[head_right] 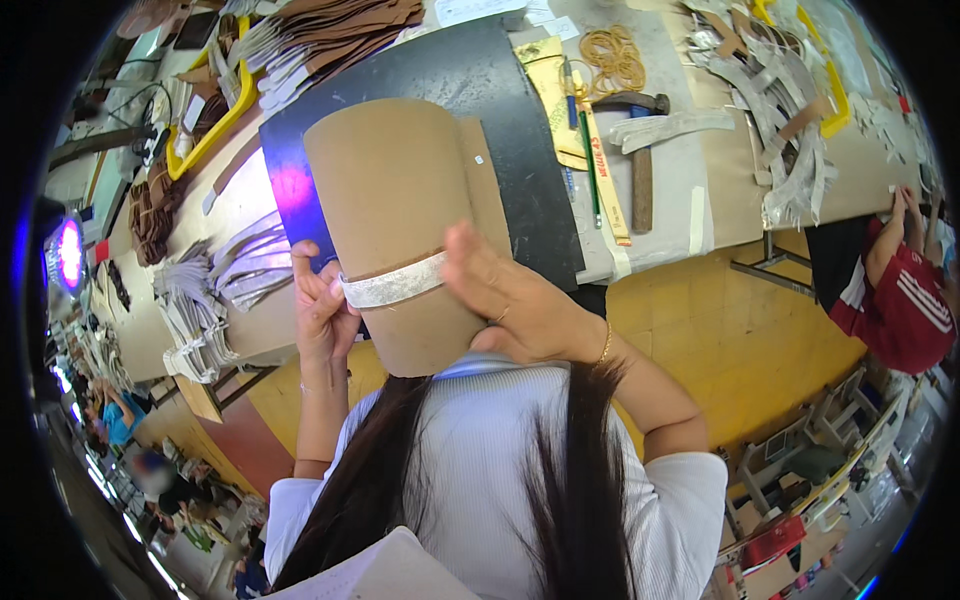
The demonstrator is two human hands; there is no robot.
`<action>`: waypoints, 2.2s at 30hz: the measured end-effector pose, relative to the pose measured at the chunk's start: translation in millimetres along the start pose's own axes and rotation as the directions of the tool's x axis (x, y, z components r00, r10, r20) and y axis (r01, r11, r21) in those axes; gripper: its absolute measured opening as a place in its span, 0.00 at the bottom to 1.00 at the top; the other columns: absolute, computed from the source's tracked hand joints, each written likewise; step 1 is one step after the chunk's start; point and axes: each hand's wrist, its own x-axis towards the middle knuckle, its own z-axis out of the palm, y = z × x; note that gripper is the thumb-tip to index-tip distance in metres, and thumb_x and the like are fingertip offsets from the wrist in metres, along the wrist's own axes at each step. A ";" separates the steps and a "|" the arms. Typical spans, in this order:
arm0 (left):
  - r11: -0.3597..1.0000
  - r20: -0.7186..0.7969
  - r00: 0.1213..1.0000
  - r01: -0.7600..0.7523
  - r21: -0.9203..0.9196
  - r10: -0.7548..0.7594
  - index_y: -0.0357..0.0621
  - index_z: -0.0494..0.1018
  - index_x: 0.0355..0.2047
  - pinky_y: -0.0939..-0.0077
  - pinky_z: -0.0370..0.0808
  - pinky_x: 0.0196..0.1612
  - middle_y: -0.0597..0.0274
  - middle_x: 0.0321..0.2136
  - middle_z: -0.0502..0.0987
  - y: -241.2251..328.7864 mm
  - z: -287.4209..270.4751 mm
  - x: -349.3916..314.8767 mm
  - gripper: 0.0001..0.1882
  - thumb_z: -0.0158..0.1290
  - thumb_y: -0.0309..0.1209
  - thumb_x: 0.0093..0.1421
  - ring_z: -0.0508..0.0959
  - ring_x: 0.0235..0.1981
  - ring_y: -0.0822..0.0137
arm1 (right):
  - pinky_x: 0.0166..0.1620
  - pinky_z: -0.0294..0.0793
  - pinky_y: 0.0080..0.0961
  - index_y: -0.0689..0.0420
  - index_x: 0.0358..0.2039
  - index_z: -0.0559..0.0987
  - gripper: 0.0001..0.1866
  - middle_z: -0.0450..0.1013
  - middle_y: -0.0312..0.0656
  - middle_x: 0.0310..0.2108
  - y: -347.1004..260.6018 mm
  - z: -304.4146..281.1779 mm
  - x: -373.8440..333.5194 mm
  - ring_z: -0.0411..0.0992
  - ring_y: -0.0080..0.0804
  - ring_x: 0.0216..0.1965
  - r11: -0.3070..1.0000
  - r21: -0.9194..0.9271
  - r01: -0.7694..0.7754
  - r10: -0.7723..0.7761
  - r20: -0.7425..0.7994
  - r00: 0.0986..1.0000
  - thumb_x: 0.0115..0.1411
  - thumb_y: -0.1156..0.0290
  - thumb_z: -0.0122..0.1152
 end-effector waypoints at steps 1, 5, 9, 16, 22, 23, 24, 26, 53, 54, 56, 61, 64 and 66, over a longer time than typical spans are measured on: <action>1.000 -0.004 1.000 0.002 -0.006 -0.002 0.49 0.52 0.48 0.71 0.76 0.26 0.52 0.25 0.74 1.7 0.7 0.8 0.25 0.51 0.16 0.55 0.77 0.23 0.62 | 0.64 0.45 0.36 0.56 0.65 0.45 0.44 0.38 0.53 0.66 6.3 5.9 -4.1 0.41 0.47 0.67 0.984 0.153 -0.095 0.104 -0.052 0.993 0.57 0.45 0.49; 1.000 0.011 1.000 0.015 0.003 -0.015 0.48 0.52 0.49 0.69 0.77 0.29 0.51 0.27 0.74 6.1 -1.7 4.5 0.26 0.50 0.16 0.55 0.77 0.24 0.60 | 0.64 0.45 0.31 0.56 0.63 0.25 0.52 0.35 0.56 0.66 10.3 11.2 -12.5 0.41 0.50 0.66 0.972 0.115 -0.203 0.206 -0.019 0.978 0.56 0.35 0.38; 0.992 0.014 0.999 -0.044 0.115 0.043 0.47 0.53 0.49 0.69 0.78 0.33 0.53 0.26 0.73 15.8 2.9 -0.4 0.26 0.52 0.17 0.55 0.79 0.27 0.60 | 0.64 0.45 0.31 0.59 0.60 0.19 0.57 0.37 0.56 0.66 8.4 9.9 -11.9 0.44 0.49 0.66 0.927 0.225 -0.301 0.308 0.007 0.951 0.52 0.31 0.34; 0.851 0.183 0.946 -0.322 0.415 0.269 0.45 0.53 0.50 0.77 0.77 0.33 0.51 0.29 0.75 51.2 25.5 -21.1 0.26 0.51 0.15 0.55 0.79 0.31 0.65 | 0.63 0.45 0.35 0.47 0.62 0.20 0.57 0.40 0.55 0.66 3.9 3.1 -0.3 0.44 0.48 0.65 0.689 0.607 -0.396 0.522 -0.037 0.852 0.45 0.24 0.29; 0.827 0.211 0.938 -0.342 0.446 0.275 0.43 0.55 0.51 0.82 0.74 0.31 0.53 0.29 0.76 58.1 32.4 -27.7 0.26 0.52 0.16 0.55 0.79 0.31 0.67 | 0.62 0.44 0.51 0.29 0.64 0.29 0.58 0.42 0.61 0.64 -12.7 -17.0 24.0 0.41 0.69 0.62 0.468 0.722 -0.510 0.753 -0.023 0.658 0.36 0.18 0.35; 0.843 0.180 0.948 -0.318 0.433 0.264 0.42 0.55 0.52 0.81 0.75 0.31 0.52 0.29 0.76 57.8 31.2 -28.1 0.27 0.52 0.15 0.55 0.79 0.30 0.67 | 0.61 0.54 0.45 0.42 0.66 0.37 0.51 0.53 0.64 0.59 -10.5 -17.6 22.4 0.55 0.56 0.60 0.439 0.824 -0.357 0.718 -0.083 0.691 0.49 0.28 0.38; 0.859 0.150 0.956 -0.291 0.421 0.251 0.42 0.55 0.52 0.80 0.75 0.31 0.52 0.29 0.75 58.2 29.5 -29.0 0.27 0.52 0.15 0.55 0.79 0.30 0.66 | 0.60 0.56 0.42 0.45 0.66 0.38 0.48 0.54 0.62 0.59 -5.8 -18.1 21.0 0.57 0.52 0.59 0.432 0.840 -0.328 0.708 -0.090 0.700 0.53 0.30 0.34; 0.880 0.113 0.963 -0.270 0.391 0.245 0.41 0.55 0.52 0.79 0.76 0.31 0.51 0.29 0.75 58.2 27.4 -26.0 0.27 0.52 0.14 0.54 0.79 0.29 0.64 | 0.58 0.59 0.35 0.50 0.65 0.42 0.42 0.58 0.59 0.58 6.4 -19.6 18.1 0.61 0.45 0.58 0.418 0.872 -0.254 0.694 -0.126 0.709 0.59 0.34 0.26; 0.607 -0.268 0.856 -0.065 0.792 0.441 0.33 0.72 0.41 0.86 0.68 0.27 0.65 0.23 0.74 179.6 -162.6 -23.6 0.11 0.51 0.27 0.59 0.73 0.24 0.77 | 0.41 0.71 0.26 0.62 0.45 0.71 0.20 0.73 0.44 0.38 15.8 -18.6 29.0 0.72 0.30 0.38 0.459 0.853 -0.249 0.736 -0.207 0.645 0.67 0.59 0.39; 0.557 -0.298 0.847 0.003 0.830 0.440 0.34 0.73 0.40 0.86 0.67 0.25 0.66 0.23 0.74 183.3 -168.1 -26.3 0.11 0.52 0.28 0.59 0.73 0.23 0.77 | 0.41 0.71 0.26 0.62 0.45 0.71 0.20 0.73 0.44 0.38 16.5 -19.1 29.1 0.72 0.30 0.38 0.460 0.852 -0.250 0.730 -0.202 0.653 0.67 0.59 0.39; 0.453 -0.347 0.832 0.133 0.881 0.432 0.35 0.74 0.39 0.86 0.66 0.23 0.68 0.21 0.73 190.9 -164.5 -23.9 0.12 0.53 0.31 0.59 0.72 0.20 0.78 | 0.42 0.71 0.26 0.62 0.45 0.71 0.20 0.73 0.44 0.38 16.5 -20.9 29.4 0.72 0.30 0.38 0.471 0.846 -0.249 0.722 -0.208 0.660 0.67 0.59 0.39; 0.283 -0.346 0.680 0.207 0.936 0.647 0.37 0.75 0.39 0.86 0.61 0.18 0.67 0.15 0.73 207.4 -176.0 -11.4 0.14 0.54 0.35 0.58 0.68 0.14 0.80 | 0.41 0.72 0.26 0.63 0.45 0.70 0.19 0.73 0.47 0.41 25.0 -45.7 21.4 0.72 0.32 0.38 0.609 0.763 -0.216 0.661 -0.338 0.670 0.67 0.60 0.40; 0.177 -0.296 0.706 0.239 0.955 0.643 0.34 0.75 0.37 0.81 0.70 0.24 0.61 0.23 0.76 220.7 -169.5 16.2 0.15 0.54 0.35 0.56 0.74 0.18 0.76 | 0.43 0.72 0.26 0.64 0.45 0.70 0.16 0.72 0.49 0.42 43.9 -78.1 9.3 0.72 0.32 0.40 0.777 0.582 -0.241 0.573 -0.494 0.655 0.66 0.64 0.43; 0.122 -0.208 0.737 0.169 0.978 0.643 0.36 0.76 0.38 0.82 0.69 0.24 0.61 0.23 0.77 225.0 -180.8 37.7 0.15 0.55 0.35 0.56 0.74 0.20 0.76 | 0.46 0.70 0.27 0.64 0.46 0.71 0.14 0.72 0.49 0.44 50.6 -99.0 4.0 0.72 0.35 0.43 0.871 0.233 -0.433 0.480 -0.593 0.646 0.66 0.69 0.44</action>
